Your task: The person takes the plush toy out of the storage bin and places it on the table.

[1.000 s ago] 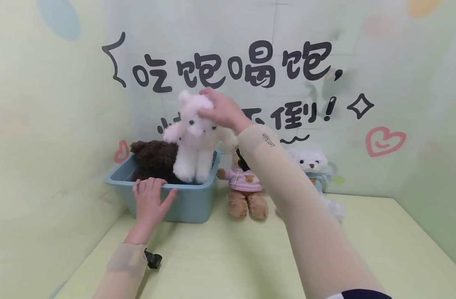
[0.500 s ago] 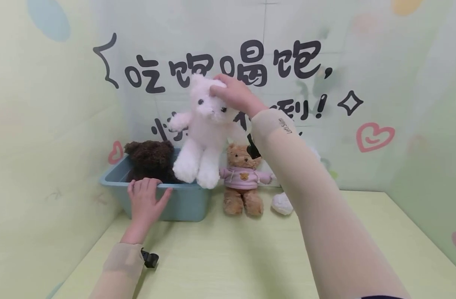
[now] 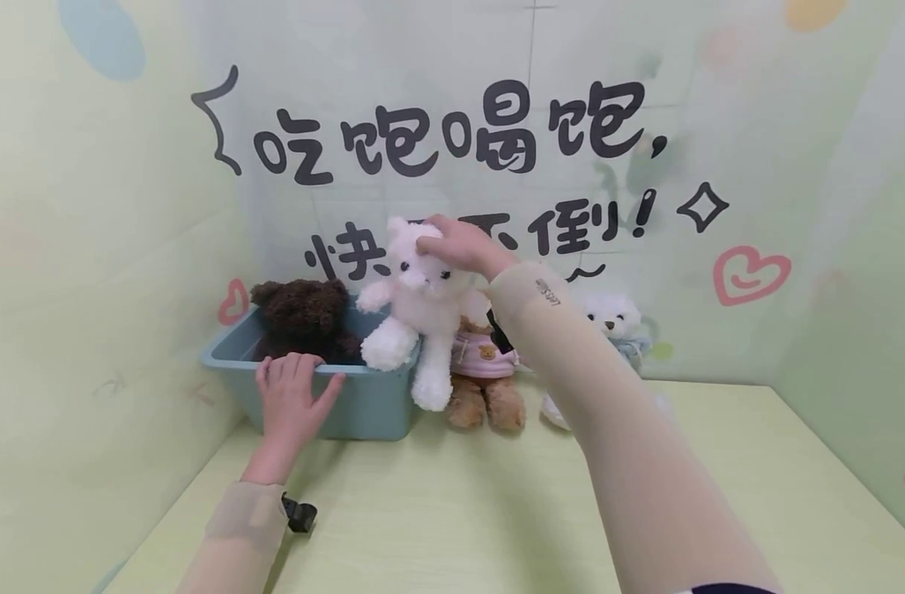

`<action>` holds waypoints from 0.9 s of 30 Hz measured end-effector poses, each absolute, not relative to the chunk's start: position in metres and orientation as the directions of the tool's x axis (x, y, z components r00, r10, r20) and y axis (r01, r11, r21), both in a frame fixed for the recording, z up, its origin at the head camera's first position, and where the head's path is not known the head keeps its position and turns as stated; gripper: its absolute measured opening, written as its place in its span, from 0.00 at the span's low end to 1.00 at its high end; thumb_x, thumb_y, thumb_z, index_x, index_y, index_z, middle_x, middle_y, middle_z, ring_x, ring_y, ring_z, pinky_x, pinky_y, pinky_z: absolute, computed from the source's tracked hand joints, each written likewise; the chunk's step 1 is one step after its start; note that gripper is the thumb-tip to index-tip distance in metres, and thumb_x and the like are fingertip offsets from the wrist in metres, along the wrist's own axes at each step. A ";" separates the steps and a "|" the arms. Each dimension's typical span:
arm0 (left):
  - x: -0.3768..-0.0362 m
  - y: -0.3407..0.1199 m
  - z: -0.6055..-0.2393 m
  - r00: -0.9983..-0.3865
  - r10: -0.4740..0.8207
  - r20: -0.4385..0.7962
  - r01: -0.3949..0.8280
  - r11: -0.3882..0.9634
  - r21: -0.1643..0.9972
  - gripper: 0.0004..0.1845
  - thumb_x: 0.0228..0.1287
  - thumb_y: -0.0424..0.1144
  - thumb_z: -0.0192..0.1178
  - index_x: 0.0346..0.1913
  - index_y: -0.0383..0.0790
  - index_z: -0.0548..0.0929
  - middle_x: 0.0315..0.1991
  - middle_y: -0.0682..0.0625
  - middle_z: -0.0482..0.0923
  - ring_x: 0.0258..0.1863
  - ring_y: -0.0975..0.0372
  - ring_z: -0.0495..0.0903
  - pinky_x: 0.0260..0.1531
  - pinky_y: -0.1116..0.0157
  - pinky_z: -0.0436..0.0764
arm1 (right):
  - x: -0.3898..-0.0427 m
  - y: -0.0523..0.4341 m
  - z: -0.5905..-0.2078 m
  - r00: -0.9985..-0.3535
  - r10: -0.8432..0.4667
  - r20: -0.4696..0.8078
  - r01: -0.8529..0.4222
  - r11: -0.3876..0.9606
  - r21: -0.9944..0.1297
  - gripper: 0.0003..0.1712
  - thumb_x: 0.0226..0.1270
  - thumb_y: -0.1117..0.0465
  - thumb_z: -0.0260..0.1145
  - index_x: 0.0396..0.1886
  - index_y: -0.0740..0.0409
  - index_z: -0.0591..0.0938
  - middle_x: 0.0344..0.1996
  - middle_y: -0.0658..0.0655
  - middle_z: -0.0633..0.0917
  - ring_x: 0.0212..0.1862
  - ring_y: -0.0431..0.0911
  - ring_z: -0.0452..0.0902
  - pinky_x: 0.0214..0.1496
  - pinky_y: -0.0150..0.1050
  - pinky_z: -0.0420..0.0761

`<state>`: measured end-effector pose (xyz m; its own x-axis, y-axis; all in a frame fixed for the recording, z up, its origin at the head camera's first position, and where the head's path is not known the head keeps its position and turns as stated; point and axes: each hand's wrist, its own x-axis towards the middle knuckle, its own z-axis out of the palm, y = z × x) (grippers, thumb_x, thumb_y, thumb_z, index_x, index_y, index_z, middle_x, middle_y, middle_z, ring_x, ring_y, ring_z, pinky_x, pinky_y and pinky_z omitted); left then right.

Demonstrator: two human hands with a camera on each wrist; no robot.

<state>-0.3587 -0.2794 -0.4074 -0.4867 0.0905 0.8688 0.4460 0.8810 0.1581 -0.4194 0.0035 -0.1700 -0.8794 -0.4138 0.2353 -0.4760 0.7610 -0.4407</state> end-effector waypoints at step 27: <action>-0.361 -0.278 -0.409 -0.462 0.086 0.883 0.454 0.878 0.151 0.34 0.68 0.67 0.43 0.42 0.35 0.74 0.38 0.40 0.71 0.44 0.45 0.66 0.61 0.40 0.49 | -0.423 -0.028 -0.220 -0.646 -0.505 0.573 -0.522 0.839 0.151 0.70 0.36 0.21 0.69 0.76 0.48 0.54 0.71 0.62 0.60 0.69 0.59 0.57 0.60 0.60 0.65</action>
